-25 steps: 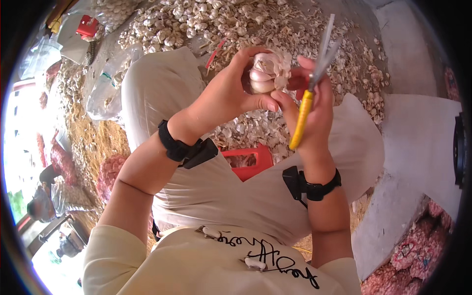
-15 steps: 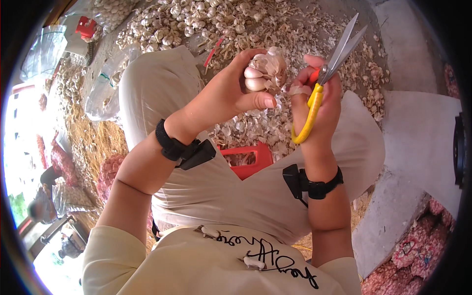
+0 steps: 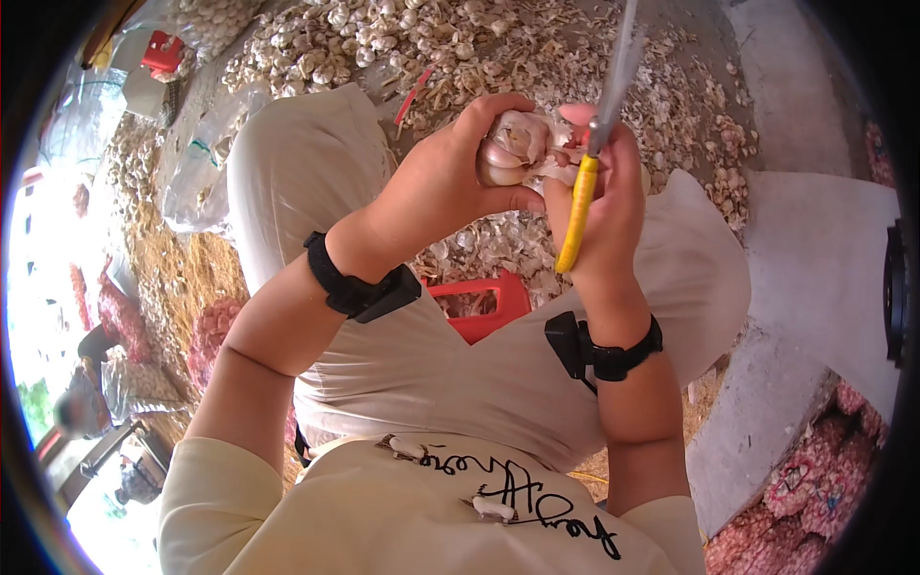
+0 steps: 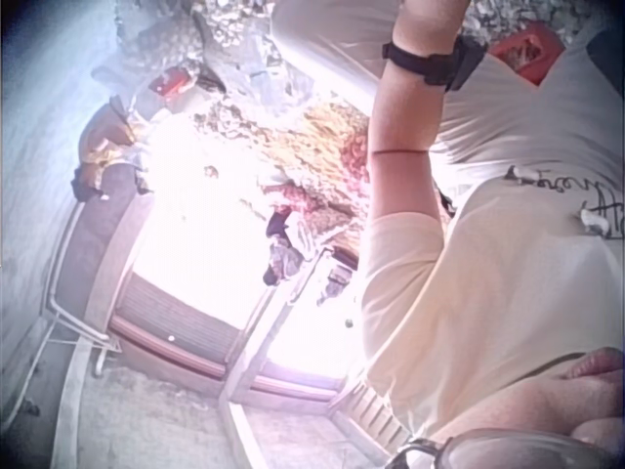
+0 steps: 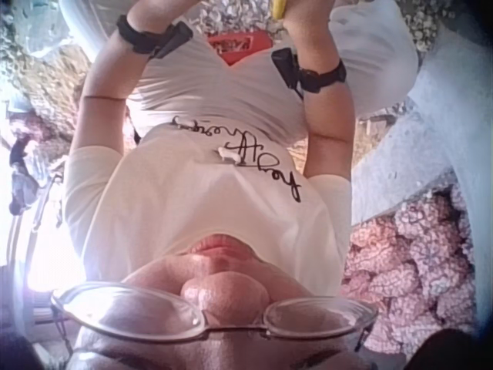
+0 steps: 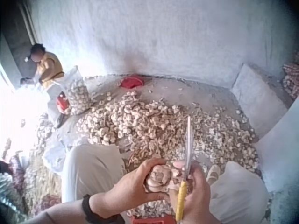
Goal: Trimming the roots and stems of garlic bulbs using scissors.
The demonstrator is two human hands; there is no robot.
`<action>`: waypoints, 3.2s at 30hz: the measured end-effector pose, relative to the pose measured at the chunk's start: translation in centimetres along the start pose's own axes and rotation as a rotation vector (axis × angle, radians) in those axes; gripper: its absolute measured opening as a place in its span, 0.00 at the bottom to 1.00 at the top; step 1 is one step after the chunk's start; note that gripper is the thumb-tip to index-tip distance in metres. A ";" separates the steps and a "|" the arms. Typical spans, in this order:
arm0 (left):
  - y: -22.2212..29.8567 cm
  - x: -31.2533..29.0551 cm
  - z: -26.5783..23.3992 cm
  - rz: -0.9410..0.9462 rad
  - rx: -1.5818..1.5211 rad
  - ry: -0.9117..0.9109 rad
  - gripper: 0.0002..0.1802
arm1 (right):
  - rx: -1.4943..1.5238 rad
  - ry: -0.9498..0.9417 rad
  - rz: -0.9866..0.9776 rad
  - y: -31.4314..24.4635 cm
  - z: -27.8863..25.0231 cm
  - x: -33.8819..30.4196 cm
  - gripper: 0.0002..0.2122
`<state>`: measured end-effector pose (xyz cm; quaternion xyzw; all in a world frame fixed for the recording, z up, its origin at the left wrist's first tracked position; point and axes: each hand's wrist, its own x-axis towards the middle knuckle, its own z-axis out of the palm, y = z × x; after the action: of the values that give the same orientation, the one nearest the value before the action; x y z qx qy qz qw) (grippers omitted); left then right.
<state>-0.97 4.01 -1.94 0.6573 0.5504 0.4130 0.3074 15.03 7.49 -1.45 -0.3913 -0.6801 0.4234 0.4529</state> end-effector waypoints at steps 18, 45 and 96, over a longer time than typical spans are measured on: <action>-1.5 0.2 1.0 -0.052 -0.465 0.010 0.39 | -0.120 0.061 -0.110 1.1 0.2 -0.4 0.23; 0.1 0.8 -1.4 -0.358 -0.649 -0.180 0.43 | 0.125 0.260 0.116 1.0 -0.5 1.1 0.18; 0.1 0.5 -1.6 -0.126 -0.668 -0.120 0.36 | -0.035 0.019 0.168 1.4 -1.5 1.4 0.18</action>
<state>-2.32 4.38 -0.98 0.5081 0.4051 0.5112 0.5625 16.24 9.57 -1.96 -0.4585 -0.6479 0.4444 0.4154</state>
